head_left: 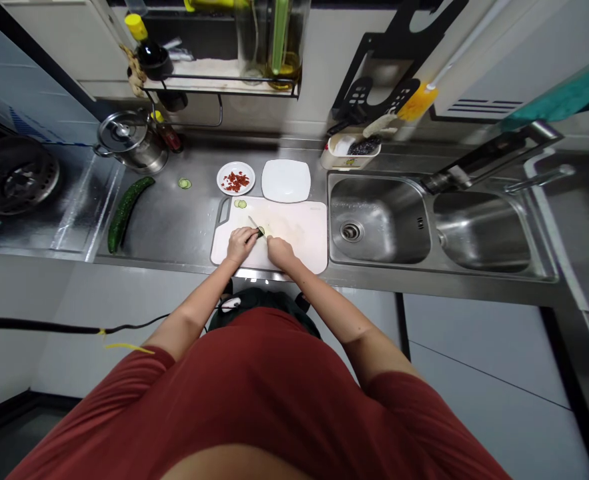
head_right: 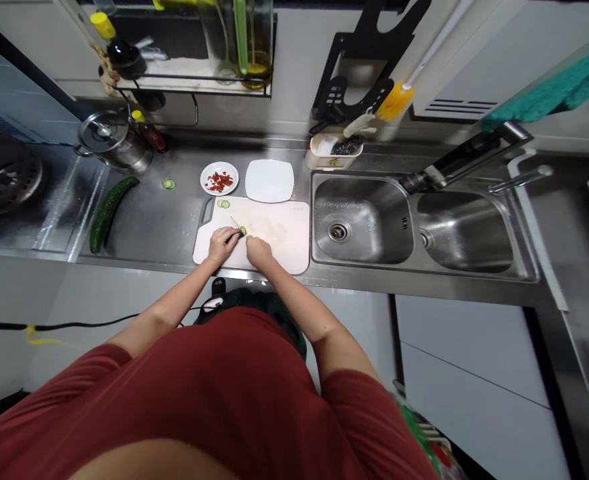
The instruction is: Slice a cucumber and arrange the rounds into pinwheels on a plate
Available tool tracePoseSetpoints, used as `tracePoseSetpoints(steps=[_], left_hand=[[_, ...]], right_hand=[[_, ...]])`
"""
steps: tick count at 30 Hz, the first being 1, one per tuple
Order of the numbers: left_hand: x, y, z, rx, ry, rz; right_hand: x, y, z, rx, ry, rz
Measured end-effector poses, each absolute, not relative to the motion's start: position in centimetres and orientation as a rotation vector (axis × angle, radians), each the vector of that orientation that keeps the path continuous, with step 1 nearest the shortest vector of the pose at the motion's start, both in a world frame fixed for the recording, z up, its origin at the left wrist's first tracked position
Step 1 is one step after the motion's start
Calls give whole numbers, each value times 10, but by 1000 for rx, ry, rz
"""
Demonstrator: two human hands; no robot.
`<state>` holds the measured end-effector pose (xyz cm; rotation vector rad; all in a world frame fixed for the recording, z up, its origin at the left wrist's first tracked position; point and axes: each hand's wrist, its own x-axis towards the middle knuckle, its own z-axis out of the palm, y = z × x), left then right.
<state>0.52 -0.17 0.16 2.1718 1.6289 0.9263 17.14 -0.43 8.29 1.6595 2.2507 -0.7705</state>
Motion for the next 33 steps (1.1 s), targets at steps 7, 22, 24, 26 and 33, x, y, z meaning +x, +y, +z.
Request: tracePoseSetpoints(steps=[7, 22, 24, 26, 33], left_hand=[[6, -3, 3, 2166, 1646, 913], [6, -3, 3, 2184, 1650, 915], [6, -3, 2, 2180, 1649, 922], [6, -3, 2, 2176, 1652, 922], [5, -2, 1, 2183, 1662, 933]], right_hand=[[170, -4, 87, 1679, 2247, -782], [188, -28, 84, 1688, 2209, -766], [183, -21, 83, 1695, 2220, -768], [176, -14, 82, 1709, 2238, -773], [162, -1, 82, 1734, 2256, -785]])
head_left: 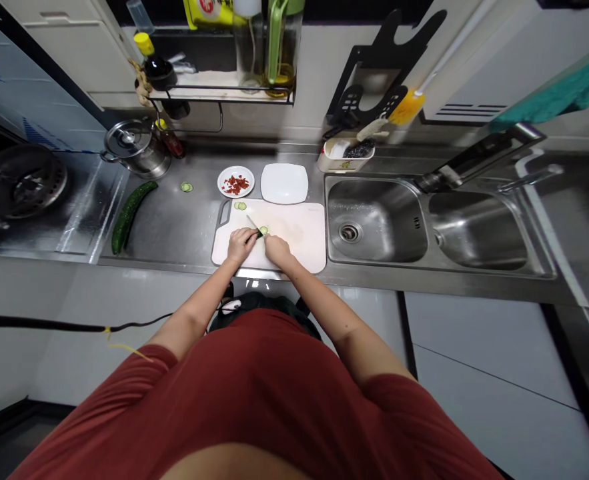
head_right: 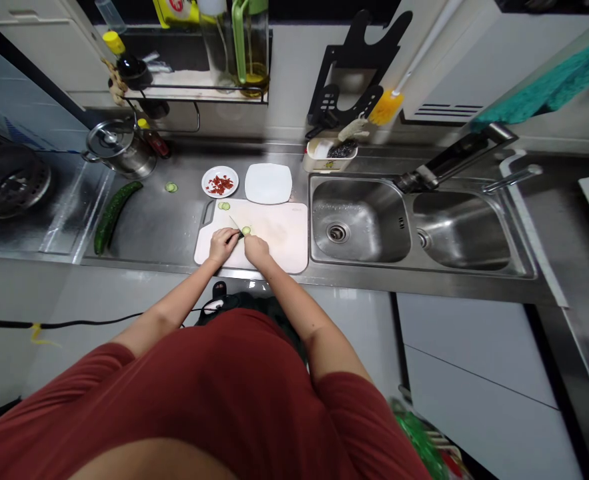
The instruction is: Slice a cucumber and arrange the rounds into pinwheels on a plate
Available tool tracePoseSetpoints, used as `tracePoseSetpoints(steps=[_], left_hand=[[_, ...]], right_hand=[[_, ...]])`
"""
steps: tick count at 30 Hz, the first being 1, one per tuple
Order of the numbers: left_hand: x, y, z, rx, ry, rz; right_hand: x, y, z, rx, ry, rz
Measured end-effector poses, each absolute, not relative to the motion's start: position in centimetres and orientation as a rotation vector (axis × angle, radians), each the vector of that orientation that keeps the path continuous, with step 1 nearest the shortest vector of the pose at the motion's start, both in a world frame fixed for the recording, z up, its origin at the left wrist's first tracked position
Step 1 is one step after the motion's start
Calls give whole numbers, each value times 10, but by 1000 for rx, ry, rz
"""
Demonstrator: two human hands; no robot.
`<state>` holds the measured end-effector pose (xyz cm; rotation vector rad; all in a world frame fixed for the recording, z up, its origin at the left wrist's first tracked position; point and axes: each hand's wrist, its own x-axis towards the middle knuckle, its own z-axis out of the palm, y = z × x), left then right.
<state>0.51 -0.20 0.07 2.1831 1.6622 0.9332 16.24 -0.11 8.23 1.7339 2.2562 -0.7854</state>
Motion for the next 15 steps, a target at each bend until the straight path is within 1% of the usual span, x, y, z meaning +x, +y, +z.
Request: tracePoseSetpoints(steps=[15], left_hand=[[6, -3, 5, 2177, 1659, 973]], right_hand=[[208, -52, 84, 1695, 2142, -752]])
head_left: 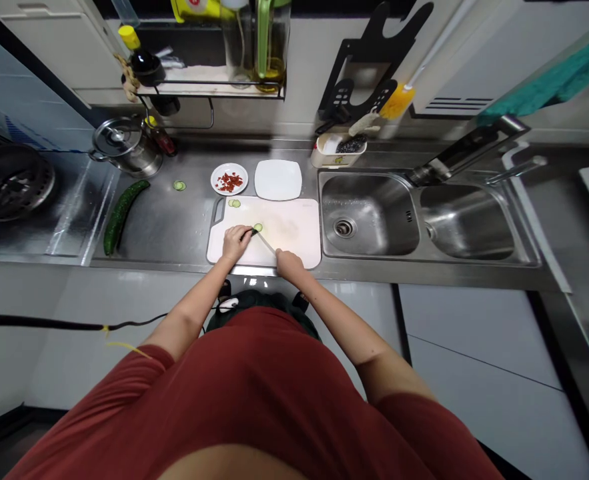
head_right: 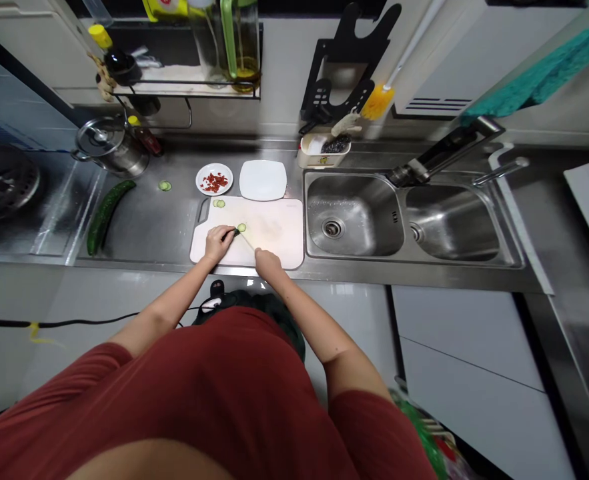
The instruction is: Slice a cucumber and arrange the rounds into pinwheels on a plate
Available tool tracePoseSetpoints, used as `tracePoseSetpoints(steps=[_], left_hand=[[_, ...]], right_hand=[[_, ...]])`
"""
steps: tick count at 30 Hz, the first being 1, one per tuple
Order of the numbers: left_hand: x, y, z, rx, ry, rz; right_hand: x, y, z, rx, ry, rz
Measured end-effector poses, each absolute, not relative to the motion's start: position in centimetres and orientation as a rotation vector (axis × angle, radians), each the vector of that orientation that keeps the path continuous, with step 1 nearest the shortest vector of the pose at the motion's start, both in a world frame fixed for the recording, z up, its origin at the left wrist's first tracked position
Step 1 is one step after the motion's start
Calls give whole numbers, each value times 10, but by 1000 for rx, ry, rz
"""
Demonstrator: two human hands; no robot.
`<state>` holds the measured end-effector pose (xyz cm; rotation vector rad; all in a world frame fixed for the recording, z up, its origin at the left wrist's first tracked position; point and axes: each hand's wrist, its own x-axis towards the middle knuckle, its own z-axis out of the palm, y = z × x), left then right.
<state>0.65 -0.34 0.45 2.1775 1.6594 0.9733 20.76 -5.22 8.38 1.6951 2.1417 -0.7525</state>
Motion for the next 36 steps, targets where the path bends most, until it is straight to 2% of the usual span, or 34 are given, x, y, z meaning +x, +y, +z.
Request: tracePoseSetpoints(steps=[10, 18, 30, 36], left_hand=[[5, -2, 5, 2125, 1670, 1001], [6, -2, 10, 2100, 1694, 981], [14, -3, 34, 1982, 1901, 721], [36, 10, 55, 2090, 1973, 389]], right_hand=[[226, -60, 85, 1690, 2152, -785], [247, -49, 84, 1908, 2100, -766], [253, -36, 72, 2038, 1980, -776], [251, -33, 70, 2020, 1969, -810]])
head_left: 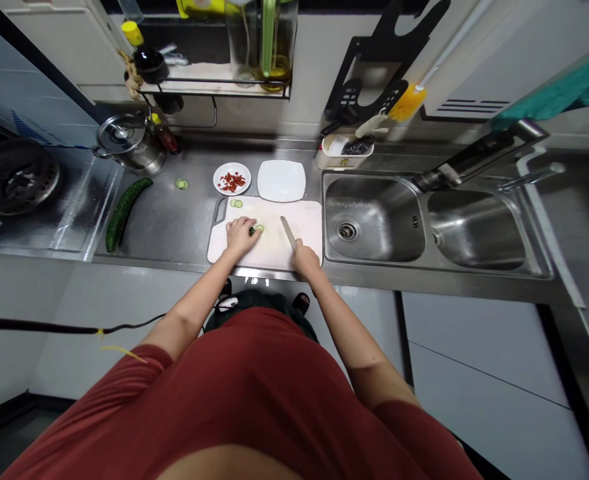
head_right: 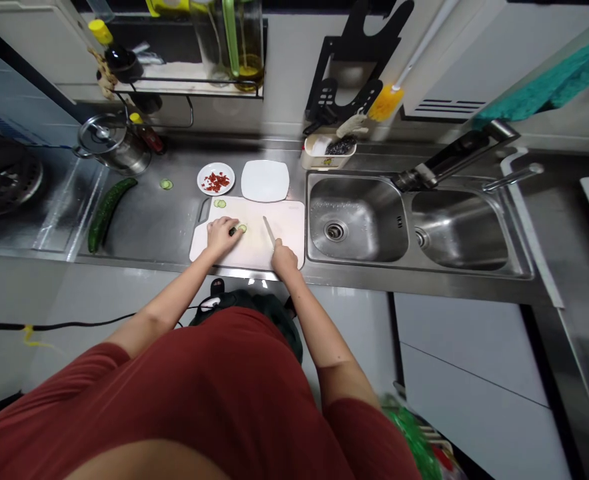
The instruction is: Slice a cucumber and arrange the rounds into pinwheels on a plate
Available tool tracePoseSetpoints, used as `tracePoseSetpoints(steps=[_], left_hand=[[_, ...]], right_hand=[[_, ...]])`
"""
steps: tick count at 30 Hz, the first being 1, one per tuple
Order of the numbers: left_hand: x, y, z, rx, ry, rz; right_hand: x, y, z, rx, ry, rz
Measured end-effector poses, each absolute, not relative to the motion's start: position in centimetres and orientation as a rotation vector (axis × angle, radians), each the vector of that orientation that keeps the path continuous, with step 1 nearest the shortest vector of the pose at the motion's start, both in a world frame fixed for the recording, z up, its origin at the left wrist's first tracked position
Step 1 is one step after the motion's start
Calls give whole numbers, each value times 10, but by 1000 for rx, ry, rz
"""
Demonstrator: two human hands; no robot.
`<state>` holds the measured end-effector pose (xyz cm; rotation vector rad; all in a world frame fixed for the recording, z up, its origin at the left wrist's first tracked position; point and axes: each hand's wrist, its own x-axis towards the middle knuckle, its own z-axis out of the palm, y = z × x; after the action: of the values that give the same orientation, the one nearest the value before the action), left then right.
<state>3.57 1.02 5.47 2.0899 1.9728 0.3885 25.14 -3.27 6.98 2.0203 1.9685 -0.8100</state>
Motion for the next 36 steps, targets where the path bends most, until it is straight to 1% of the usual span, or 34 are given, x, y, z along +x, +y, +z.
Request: tracePoseSetpoints(steps=[4, 11, 22, 29, 36], left_hand=[[53, 16, 60, 2134, 2020, 164], [58, 23, 58, 2109, 2039, 126], [63, 31, 61, 1947, 1981, 313], [36, 70, 59, 1584, 2147, 498], [16, 96, 50, 1580, 2205, 507]], right_hand=[[251, -33, 69, 2021, 1967, -810], [250, -33, 68, 2025, 1942, -803], [250, -32, 67, 2014, 1945, -773], [251, -32, 65, 2017, 1946, -771], [252, -33, 71, 2009, 1936, -795]])
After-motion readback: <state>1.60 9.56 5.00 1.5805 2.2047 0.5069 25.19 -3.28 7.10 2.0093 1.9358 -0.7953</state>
